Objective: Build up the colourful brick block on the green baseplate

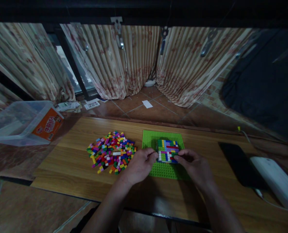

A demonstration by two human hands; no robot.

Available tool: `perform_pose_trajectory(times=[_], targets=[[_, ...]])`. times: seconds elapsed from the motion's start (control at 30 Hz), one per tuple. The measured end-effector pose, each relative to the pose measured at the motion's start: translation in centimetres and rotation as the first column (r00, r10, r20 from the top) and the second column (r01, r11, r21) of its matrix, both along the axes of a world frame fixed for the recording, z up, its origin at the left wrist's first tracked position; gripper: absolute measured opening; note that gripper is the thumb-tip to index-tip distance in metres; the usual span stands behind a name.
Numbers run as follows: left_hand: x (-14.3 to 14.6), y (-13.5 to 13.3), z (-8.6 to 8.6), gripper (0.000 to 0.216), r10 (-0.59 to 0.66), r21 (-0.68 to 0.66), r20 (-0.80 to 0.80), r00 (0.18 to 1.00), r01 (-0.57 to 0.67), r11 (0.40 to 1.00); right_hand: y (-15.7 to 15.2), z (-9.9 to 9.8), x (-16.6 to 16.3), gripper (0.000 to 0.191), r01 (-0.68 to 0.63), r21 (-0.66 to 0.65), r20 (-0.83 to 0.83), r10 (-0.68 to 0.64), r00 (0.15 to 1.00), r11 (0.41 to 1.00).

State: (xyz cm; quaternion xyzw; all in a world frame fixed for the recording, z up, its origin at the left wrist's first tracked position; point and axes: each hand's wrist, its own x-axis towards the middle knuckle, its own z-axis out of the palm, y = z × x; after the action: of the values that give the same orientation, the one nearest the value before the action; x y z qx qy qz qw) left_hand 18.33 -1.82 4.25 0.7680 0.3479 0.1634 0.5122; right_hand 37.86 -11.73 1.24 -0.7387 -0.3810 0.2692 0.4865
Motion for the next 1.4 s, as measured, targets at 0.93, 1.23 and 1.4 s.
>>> perform_pose_trajectory(times=[0.93, 1.23, 1.4], targets=[[0.24, -0.31, -0.43, 0.035, -0.001, 0.088, -0.057, 0.998, 0.006, 0.996, 0.41, 0.70, 0.55, 0.036, -0.005, -0.071, -0.144, -0.006, 0.990, 0.997], [0.16, -0.34, -0.16, 0.033, -0.002, 0.095, -0.073, 0.997, 0.009, 0.995, 0.63, 0.71, 0.61, 0.041, -0.020, -0.085, -0.207, 0.002, 0.978, 0.996], [0.14, -0.44, -0.07, 0.032, -0.005, 0.102, -0.060, 0.998, 0.011, 0.995, 0.82, 0.35, 0.57, 0.041, 0.033, -0.133, -0.011, -0.034, 0.999, 0.991]])
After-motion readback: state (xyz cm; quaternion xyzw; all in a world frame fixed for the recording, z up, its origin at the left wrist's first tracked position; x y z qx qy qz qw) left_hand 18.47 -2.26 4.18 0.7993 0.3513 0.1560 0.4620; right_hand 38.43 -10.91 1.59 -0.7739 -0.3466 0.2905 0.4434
